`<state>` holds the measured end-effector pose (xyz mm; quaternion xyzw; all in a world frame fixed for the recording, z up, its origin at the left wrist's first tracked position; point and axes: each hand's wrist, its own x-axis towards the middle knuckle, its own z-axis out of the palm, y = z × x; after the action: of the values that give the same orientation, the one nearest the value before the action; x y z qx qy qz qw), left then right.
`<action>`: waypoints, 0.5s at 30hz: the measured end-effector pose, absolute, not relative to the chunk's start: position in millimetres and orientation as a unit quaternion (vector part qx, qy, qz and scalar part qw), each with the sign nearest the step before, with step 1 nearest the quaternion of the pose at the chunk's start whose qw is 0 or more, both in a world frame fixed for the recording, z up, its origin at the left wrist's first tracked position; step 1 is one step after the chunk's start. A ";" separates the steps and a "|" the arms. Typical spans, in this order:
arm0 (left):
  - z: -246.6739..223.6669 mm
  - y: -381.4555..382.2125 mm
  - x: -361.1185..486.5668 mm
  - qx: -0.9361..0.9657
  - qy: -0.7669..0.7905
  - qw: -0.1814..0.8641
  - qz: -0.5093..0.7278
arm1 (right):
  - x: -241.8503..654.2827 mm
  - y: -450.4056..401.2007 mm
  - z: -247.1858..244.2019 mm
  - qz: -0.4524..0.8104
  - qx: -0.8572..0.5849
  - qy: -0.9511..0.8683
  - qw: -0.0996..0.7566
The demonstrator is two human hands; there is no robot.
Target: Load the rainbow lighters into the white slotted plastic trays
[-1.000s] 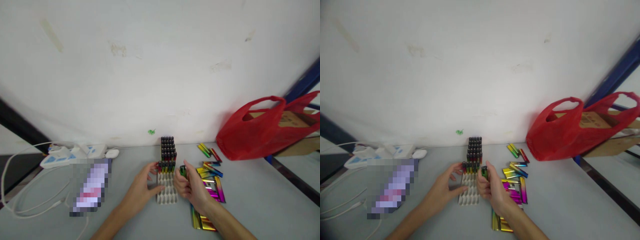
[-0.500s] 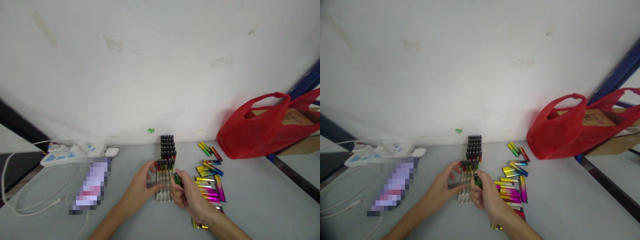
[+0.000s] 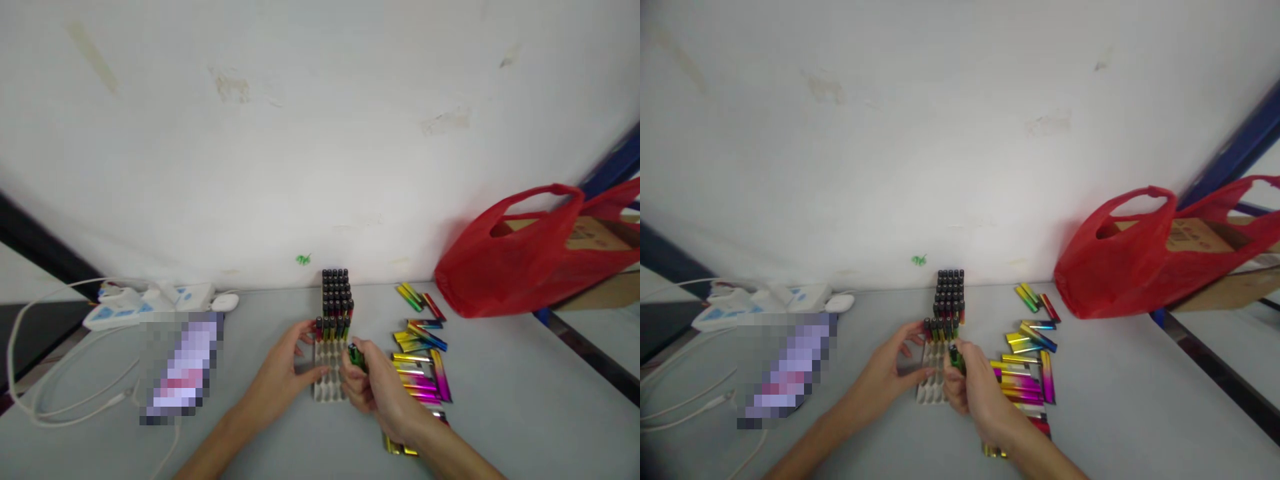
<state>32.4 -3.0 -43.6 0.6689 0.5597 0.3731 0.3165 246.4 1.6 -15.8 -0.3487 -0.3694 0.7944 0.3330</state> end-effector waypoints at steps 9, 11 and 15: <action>-42.6 -3.0 32.8 0.666 0.563 0.318 0.372 | 246.2 1.5 -13.4 0.791 -0.348 -0.376 0.334; -42.3 -3.1 32.7 0.667 0.561 0.319 0.373 | 245.6 1.5 -12.3 0.792 -0.355 -0.375 0.326; -42.6 -3.4 32.6 0.668 0.558 0.316 0.378 | 245.9 2.0 -11.3 0.796 -0.356 -0.374 0.317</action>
<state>32.6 -3.4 -42.6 0.6681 0.5580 0.3776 0.3157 245.9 2.0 -11.3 -0.3555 -0.3737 0.7960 0.3168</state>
